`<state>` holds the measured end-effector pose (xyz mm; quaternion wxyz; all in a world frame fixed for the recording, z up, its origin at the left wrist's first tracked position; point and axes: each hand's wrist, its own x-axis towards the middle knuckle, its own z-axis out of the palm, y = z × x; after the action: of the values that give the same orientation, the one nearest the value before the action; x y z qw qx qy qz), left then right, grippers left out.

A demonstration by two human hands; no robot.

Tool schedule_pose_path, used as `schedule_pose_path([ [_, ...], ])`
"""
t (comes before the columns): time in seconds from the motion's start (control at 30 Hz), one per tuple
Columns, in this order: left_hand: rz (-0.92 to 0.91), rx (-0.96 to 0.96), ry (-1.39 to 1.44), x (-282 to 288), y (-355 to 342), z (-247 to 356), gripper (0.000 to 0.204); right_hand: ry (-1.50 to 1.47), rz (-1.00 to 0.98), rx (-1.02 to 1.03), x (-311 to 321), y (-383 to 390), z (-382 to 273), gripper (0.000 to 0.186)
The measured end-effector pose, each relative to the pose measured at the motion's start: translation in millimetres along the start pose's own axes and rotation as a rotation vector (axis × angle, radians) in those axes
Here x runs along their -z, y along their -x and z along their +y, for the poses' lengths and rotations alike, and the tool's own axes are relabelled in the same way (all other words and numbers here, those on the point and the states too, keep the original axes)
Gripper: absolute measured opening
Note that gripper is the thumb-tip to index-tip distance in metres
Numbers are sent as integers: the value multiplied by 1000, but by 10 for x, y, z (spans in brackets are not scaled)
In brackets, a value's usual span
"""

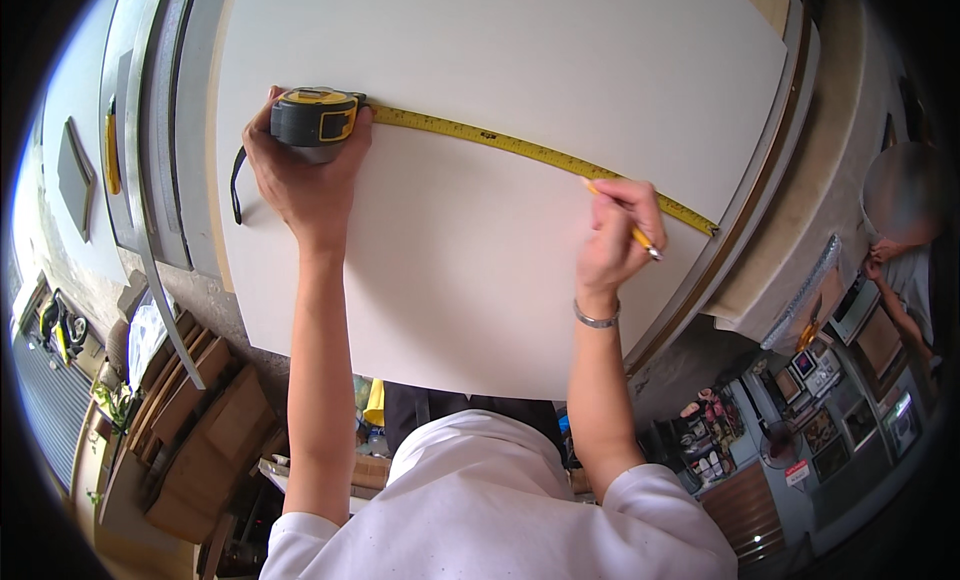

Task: The person measures a white board with a tape measure and marks points with a pencil. They then use a long wooden ruler to draw straight lines across the board. Finally, they flip the board to reveal a red side and continue marking.

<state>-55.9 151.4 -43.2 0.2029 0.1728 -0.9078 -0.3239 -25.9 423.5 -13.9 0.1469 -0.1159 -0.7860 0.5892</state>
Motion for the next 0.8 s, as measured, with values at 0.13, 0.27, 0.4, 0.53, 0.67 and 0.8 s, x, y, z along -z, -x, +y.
schedule_pose_path([
  [0.13, -19, -12, -25, 3, -2, -8, 78, -23, -113, 67, -315, 48, -2, 13],
  [0.27, -6, -2, 63, -8, -7, -5, 78, 3, -100, 113, -494, 19, 15, 13],
  [0.4, -25, -24, -12, 23, -3, 22, 78, -12, -64, 100, -622, 49, -19, 13],
  [0.53, -34, -43, -65, 36, -21, 37, 78, 61, -47, 161, -666, 53, -34, 14],
  [0.67, -39, -48, -54, 37, -24, 26, 79, 48, -43, 140, -655, 65, -30, 15],
  [0.8, -32, -54, -41, 32, -17, 22, 79, 47, -52, 143, -667, 63, -8, 15],
])
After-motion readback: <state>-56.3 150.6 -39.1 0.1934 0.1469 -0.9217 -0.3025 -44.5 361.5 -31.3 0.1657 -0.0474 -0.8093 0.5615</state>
